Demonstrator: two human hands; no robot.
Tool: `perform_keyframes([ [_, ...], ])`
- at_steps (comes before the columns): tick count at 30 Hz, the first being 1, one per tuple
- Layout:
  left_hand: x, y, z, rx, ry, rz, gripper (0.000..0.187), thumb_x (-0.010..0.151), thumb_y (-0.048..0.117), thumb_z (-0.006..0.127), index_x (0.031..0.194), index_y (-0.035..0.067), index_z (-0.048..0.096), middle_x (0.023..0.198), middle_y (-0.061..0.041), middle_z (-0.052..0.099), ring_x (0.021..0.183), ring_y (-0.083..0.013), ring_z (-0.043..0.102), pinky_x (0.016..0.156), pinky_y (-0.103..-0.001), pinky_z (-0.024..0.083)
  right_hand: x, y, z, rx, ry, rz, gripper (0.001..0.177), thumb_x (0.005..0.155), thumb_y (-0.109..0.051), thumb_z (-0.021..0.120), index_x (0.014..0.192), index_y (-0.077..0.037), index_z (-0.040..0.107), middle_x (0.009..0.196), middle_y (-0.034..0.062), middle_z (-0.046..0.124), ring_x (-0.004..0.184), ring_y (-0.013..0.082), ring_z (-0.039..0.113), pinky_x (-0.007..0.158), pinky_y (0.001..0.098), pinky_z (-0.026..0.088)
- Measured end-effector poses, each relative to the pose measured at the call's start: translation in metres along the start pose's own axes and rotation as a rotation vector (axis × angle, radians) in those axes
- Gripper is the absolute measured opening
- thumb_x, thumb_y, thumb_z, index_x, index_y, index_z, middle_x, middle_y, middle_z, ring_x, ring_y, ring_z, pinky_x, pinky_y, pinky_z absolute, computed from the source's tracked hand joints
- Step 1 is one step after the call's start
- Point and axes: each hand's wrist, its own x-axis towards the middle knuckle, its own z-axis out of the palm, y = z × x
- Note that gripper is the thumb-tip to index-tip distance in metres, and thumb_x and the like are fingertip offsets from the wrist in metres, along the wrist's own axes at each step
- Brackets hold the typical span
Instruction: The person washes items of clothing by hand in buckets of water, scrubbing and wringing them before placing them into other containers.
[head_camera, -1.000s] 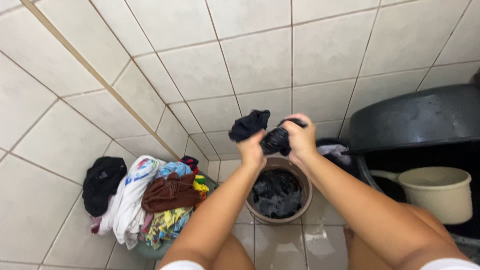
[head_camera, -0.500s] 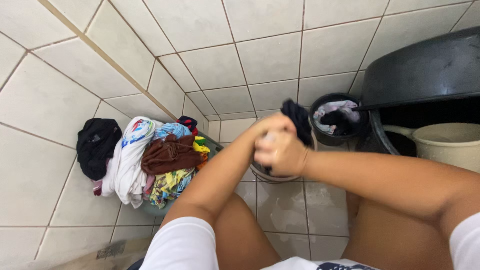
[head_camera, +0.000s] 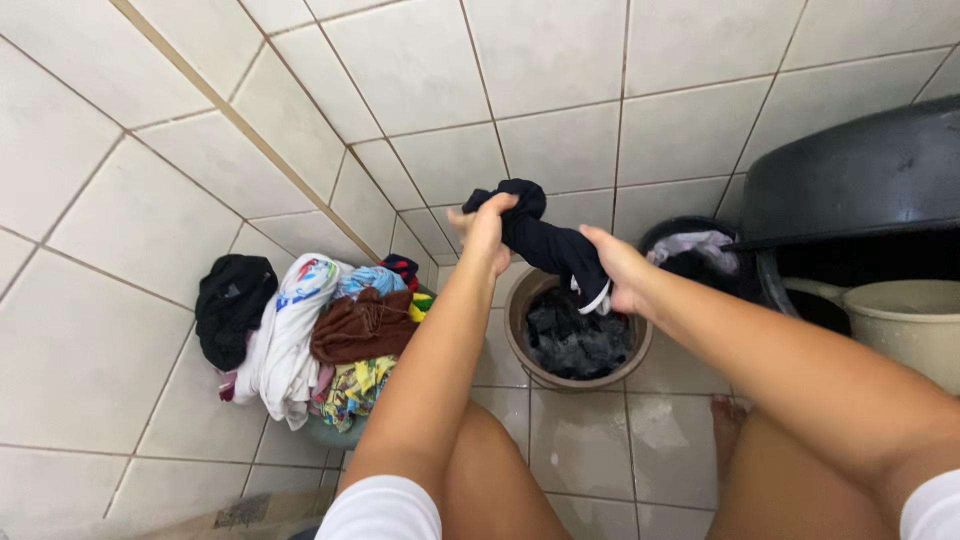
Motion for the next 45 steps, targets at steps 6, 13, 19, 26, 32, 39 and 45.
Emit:
perform_keyframes([
  [6,-0.025,0.008,-0.020,0.870,-0.596,1.055,0.111,0.061,-0.016,0.071,0.155,0.034,0.041,0.160,-0.034,-0.030,0.155,-0.0504,0.011,0.121,-0.046,0.034,-0.009,-0.009,0.004,0.091,-0.197,0.077,0.038,0.100,-0.045,0.051,0.090,-0.013,0.068,0.071,0.0033,0.069,0.058,0.0188,0.066,0.050,0.0336,0.052],
  [13,-0.044,0.002,-0.014,1.009,-0.539,1.595,0.031,0.082,0.007,0.078,0.108,0.023,0.071,0.170,-0.017,0.027,0.145,-0.0448,0.050,0.117,-0.043,0.047,-0.036,-0.025,0.004,-0.114,-0.214,0.019,0.040,0.096,-0.048,0.052,0.099,-0.013,0.072,0.082,0.0046,0.073,0.068,0.0190,0.069,0.059,0.0365,0.056],
  [19,-0.054,0.001,-0.011,1.067,-0.590,1.649,0.023,0.079,0.004,0.071,0.100,0.013,0.070,0.156,-0.012,0.050,0.108,-0.0406,0.063,0.097,-0.045,0.054,-0.044,-0.063,-0.005,-0.246,0.093,-0.368,0.051,0.097,-0.066,0.050,0.128,-0.025,0.056,0.128,0.0023,0.059,0.114,0.0272,0.059,0.093,0.0521,0.045],
  [26,-0.085,-0.017,0.011,0.746,-1.100,1.385,0.026,0.077,0.008,0.076,0.101,0.009,0.067,0.150,-0.015,0.056,0.111,-0.0362,0.063,0.101,-0.044,0.051,0.020,-0.060,-0.039,0.258,-0.539,-0.382,0.055,0.102,-0.061,0.056,0.113,-0.009,0.070,0.106,0.0115,0.072,0.096,0.0282,0.069,0.087,0.0456,0.056],
  [32,-0.054,-0.013,0.023,-0.034,-1.123,0.695,0.022,0.082,0.017,0.067,0.102,0.007,0.068,0.130,-0.013,0.063,0.107,-0.0317,0.066,0.098,-0.042,0.054,0.007,-0.061,-0.031,0.331,-0.371,-0.265,0.024,0.087,-0.033,0.067,0.096,-0.011,0.071,0.097,0.0098,0.072,0.086,0.0256,0.071,0.080,0.0393,0.061],
  [39,-0.047,-0.021,0.033,-0.631,-0.808,-0.066,0.031,0.087,0.027,0.056,0.103,0.004,0.070,0.107,-0.011,0.072,0.103,-0.0264,0.070,0.094,-0.040,0.057,-0.042,-0.034,0.039,-0.333,0.151,-1.461,0.021,0.079,0.004,0.072,0.092,-0.006,0.059,0.109,0.0124,0.068,0.100,0.0332,0.068,0.091,0.0385,0.053],
  [45,0.004,-0.037,0.023,-0.238,-0.994,-0.570,0.029,0.088,0.029,0.070,0.066,0.013,0.064,0.066,-0.006,0.068,0.062,-0.0228,0.065,0.064,-0.039,0.055,-0.088,-0.020,0.051,-1.107,0.005,-1.872,0.047,0.058,-0.003,0.084,0.103,-0.010,0.071,0.104,0.0138,0.067,0.097,0.0351,0.066,0.087,0.0425,0.055],
])
